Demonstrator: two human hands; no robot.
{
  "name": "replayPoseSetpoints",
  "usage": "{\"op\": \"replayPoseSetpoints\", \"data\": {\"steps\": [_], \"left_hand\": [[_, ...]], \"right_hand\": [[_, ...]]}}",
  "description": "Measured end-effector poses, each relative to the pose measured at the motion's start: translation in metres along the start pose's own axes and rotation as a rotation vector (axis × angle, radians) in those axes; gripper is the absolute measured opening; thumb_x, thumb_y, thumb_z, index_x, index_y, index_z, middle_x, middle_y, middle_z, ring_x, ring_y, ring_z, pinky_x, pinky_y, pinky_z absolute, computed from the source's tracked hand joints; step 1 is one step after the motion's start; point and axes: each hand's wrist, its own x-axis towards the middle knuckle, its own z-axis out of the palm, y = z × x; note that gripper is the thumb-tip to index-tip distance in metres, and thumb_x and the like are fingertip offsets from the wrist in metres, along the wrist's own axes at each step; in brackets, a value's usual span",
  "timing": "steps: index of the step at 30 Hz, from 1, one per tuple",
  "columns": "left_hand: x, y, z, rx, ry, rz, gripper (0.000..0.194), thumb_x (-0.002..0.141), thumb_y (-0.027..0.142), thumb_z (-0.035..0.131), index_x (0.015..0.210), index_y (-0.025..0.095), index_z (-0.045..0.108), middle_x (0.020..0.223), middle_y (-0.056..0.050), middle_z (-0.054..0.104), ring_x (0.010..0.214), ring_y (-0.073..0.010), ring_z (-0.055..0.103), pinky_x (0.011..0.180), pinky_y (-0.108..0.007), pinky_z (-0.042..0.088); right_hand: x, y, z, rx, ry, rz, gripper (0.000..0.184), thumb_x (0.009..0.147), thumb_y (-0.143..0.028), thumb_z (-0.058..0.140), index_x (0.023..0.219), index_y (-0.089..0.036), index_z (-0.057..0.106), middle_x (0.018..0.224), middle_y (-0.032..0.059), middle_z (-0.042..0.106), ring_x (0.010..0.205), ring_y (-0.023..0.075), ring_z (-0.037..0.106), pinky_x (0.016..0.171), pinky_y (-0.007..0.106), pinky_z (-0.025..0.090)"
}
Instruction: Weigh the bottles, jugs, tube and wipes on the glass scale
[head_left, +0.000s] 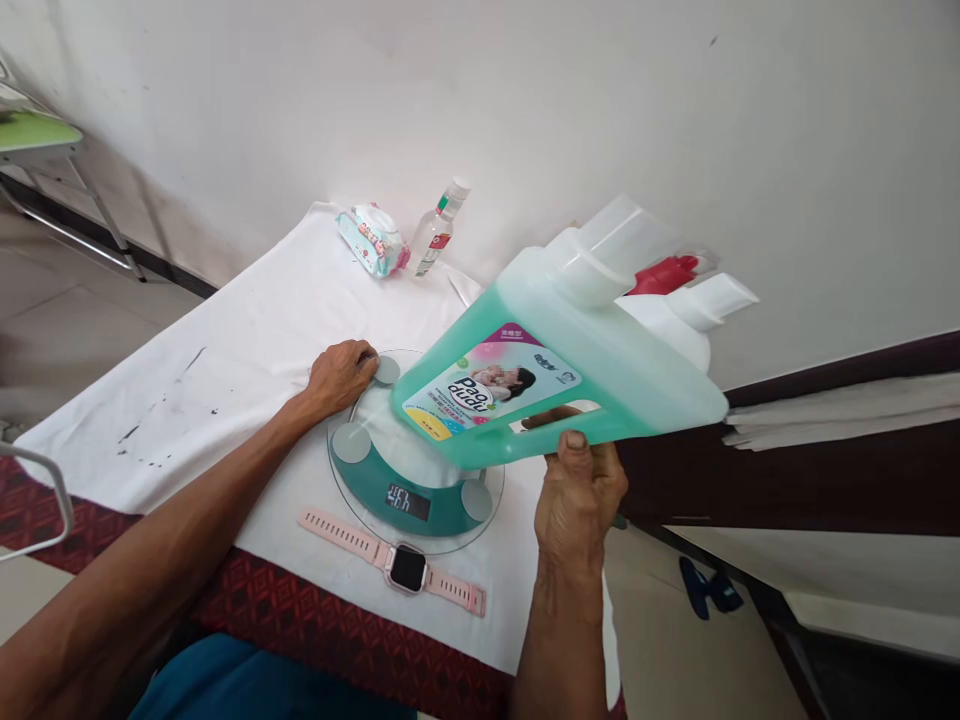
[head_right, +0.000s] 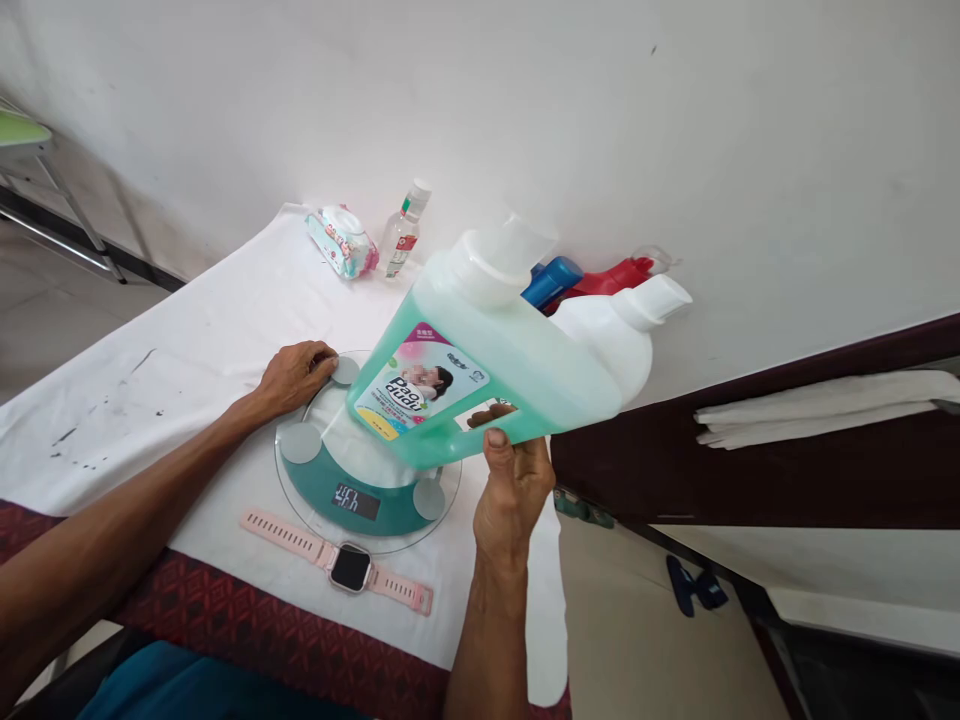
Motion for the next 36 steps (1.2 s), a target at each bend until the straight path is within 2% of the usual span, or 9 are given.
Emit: {"op": "replayPoseSetpoints", "data": {"steps": [5,9,14,21,26,36], "left_hand": [[0.0,0.002,-0.001,0.003,-0.006,-0.003,0.027,0.099,0.029,0.052,0.11,0.021,0.076,0.107,-0.007,0.078,0.097,-0.0249,0.069,0.084,-0.037,0.051],[0.0,0.003,-0.001,-0.001,-0.006,-0.003,0.026,0.099,0.029,0.052,0.108,0.02,0.075,0.108,-0.007,0.078,0.097,-0.0245,0.069,0.082,-0.036,0.05],[0.001,0.004,-0.001,0.002,-0.002,-0.011,0.026,0.099,0.029,0.053,0.108,0.021,0.075,0.106,-0.007,0.077,0.095,-0.0244,0.068,0.083,-0.037,0.05],[0.002,0.004,-0.001,0.002,-0.004,-0.008,0.024,0.099,0.029,0.054,0.107,0.02,0.075,0.104,-0.007,0.077,0.092,-0.0239,0.068,0.082,-0.037,0.049],[0.002,0.004,0.0,0.004,-0.001,-0.006,0.024,0.099,0.029,0.054,0.106,0.02,0.075,0.104,-0.007,0.077,0.092,-0.0239,0.068,0.08,-0.037,0.048],[0.001,0.003,0.001,0.013,0.003,-0.004,0.026,0.099,0.029,0.053,0.108,0.02,0.076,0.103,-0.006,0.077,0.093,-0.0244,0.069,0.08,-0.036,0.049]], "right_hand": [[0.0,0.005,0.014,0.003,0.053,-0.025,0.036,0.095,-0.056,0.065,0.091,-0.021,0.074,0.077,0.0031,0.068,0.097,0.0268,0.069,0.104,0.053,0.05],[0.002,0.011,0.015,-0.02,0.034,-0.054,0.04,0.097,-0.056,0.063,0.078,-0.022,0.071,0.076,0.0038,0.067,0.093,0.0266,0.069,0.097,0.047,0.052],[0.003,0.015,0.014,-0.062,0.025,-0.087,0.043,0.098,-0.055,0.061,0.073,-0.022,0.069,0.073,0.0032,0.065,0.088,0.0254,0.068,0.093,0.044,0.053],[0.003,0.016,0.011,-0.077,-0.014,-0.128,0.042,0.102,-0.049,0.06,0.074,-0.021,0.073,0.077,0.004,0.07,0.088,0.0237,0.067,0.09,0.04,0.05],[0.003,0.019,0.009,-0.077,-0.018,-0.107,0.04,0.101,-0.05,0.061,0.075,-0.021,0.072,0.076,0.0043,0.07,0.084,0.0234,0.066,0.079,0.037,0.05],[0.002,0.017,0.011,-0.155,0.017,-0.096,0.042,0.099,-0.054,0.06,0.074,-0.021,0.07,0.076,0.005,0.068,0.087,0.0256,0.068,0.085,0.042,0.053]]}}
